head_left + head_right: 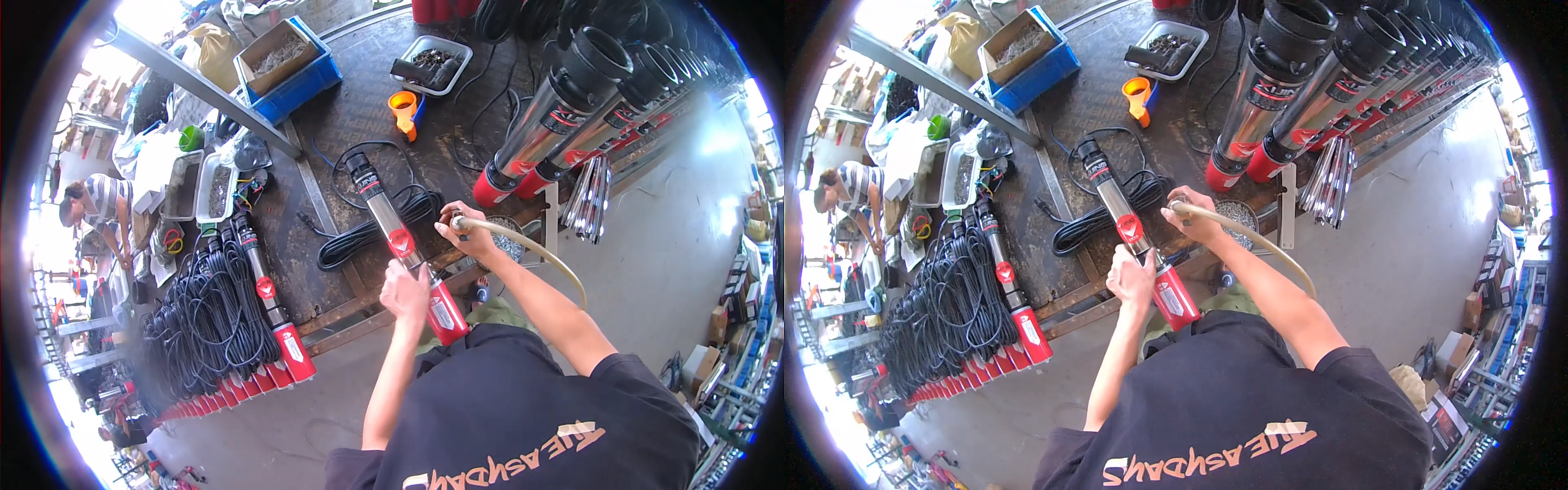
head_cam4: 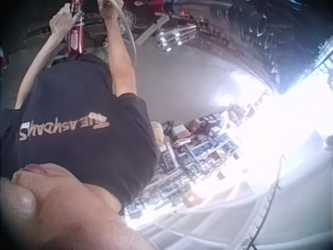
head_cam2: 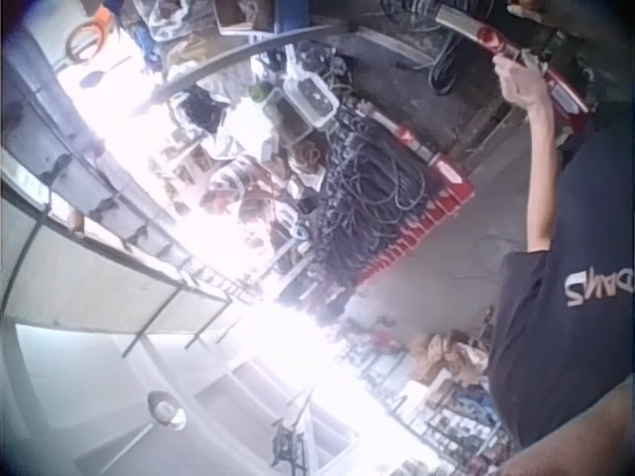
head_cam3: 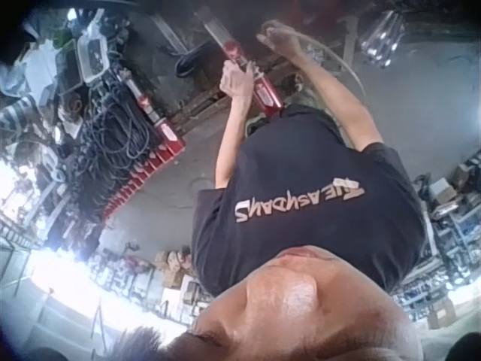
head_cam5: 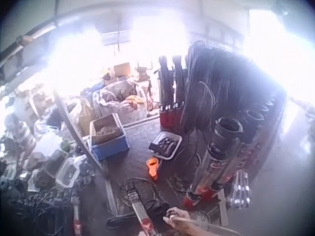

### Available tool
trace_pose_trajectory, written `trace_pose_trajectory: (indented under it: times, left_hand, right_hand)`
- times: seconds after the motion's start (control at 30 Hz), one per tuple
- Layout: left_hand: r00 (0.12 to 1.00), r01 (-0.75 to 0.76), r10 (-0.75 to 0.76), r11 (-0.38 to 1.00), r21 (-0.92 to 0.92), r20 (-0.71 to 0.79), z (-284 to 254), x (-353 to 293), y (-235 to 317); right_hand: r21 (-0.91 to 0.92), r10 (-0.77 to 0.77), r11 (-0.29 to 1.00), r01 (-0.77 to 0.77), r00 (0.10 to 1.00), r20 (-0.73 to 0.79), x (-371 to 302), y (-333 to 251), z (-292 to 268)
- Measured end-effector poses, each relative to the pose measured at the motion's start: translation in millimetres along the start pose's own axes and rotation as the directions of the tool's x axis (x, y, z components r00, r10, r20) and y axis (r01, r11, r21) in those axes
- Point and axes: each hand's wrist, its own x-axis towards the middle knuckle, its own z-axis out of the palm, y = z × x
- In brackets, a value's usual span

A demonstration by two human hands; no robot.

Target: The person assembles components of cylindrical pumps by hand and using a pneumatic tool, attaching wires and securing parts with fasteners.

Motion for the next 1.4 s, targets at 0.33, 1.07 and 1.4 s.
trace_pose_trajectory:
  times: [0.33,1.07,1.4]
  left_hand:
    - [0.62,-0.769,0.783,0.619,-0.16,0.052,92,-10,75]
    - [0.712,0.666,0.423,-0.153,-0.73,0.561,16,51,62]
    - [0.788,0.615,0.542,-0.678,-0.402,0.291,-28,97,-3]
  right_hand:
    - [0.069,0.11,0.989,-0.13,0.966,0.235,31,19,-18]
    - [0.494,-0.042,0.861,0.121,0.985,-0.169,37,-165,-4]
    - [0.621,-0.076,0.772,0.137,0.989,-0.124,74,-176,57]
